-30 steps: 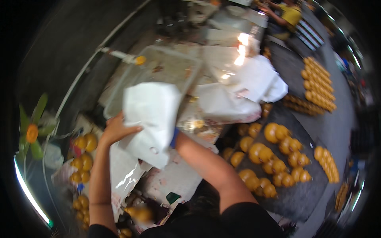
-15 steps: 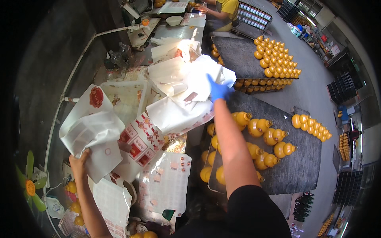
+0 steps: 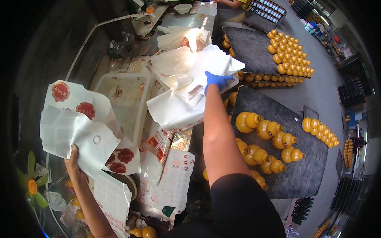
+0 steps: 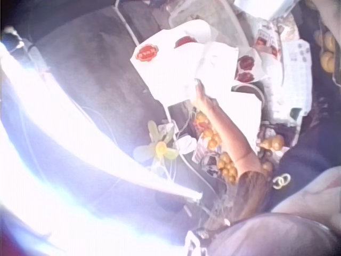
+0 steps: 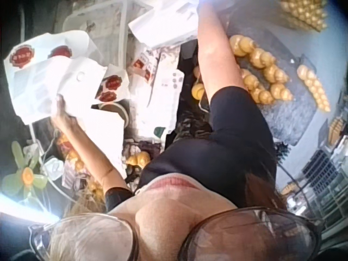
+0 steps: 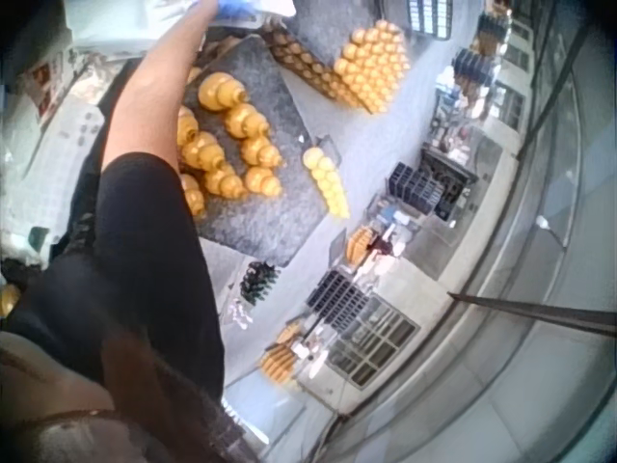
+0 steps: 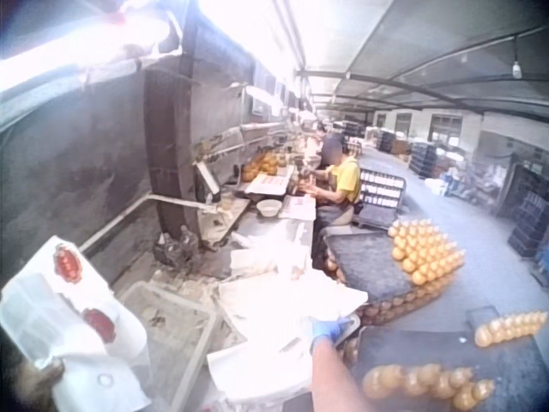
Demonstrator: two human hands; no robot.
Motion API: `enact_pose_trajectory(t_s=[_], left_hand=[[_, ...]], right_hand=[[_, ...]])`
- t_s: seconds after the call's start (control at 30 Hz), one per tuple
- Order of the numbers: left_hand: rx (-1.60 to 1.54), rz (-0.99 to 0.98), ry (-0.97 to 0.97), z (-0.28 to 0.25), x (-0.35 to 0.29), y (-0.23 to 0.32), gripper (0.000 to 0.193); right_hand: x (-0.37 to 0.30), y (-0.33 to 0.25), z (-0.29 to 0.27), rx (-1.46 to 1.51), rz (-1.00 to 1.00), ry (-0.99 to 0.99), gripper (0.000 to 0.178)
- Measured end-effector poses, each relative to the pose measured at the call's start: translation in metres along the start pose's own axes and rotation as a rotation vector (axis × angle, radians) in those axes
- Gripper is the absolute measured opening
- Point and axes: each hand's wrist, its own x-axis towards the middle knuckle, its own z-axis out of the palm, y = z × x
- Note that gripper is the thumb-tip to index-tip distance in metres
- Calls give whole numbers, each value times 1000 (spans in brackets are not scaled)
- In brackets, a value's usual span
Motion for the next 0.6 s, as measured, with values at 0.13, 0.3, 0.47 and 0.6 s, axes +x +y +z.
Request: enact_pose_trajectory(t_s=[0.13, 0.3, 0.47, 0.6], left_hand=[[-148, -7, -118, 32, 22, -5, 43], [-457, -150, -11, 17, 16, -10, 42], [-667, -230, -176, 53, 25, -11, 40], [-811, -221, -311, 95, 43, -29, 41]], right_hand=[[164, 65, 30, 282, -172, -369, 66], [52, -21, -8, 588, -200, -534, 50], [-5, -108, -87, 780, -354, -595, 53], [36, -167, -124, 918, -583, -755, 38]])
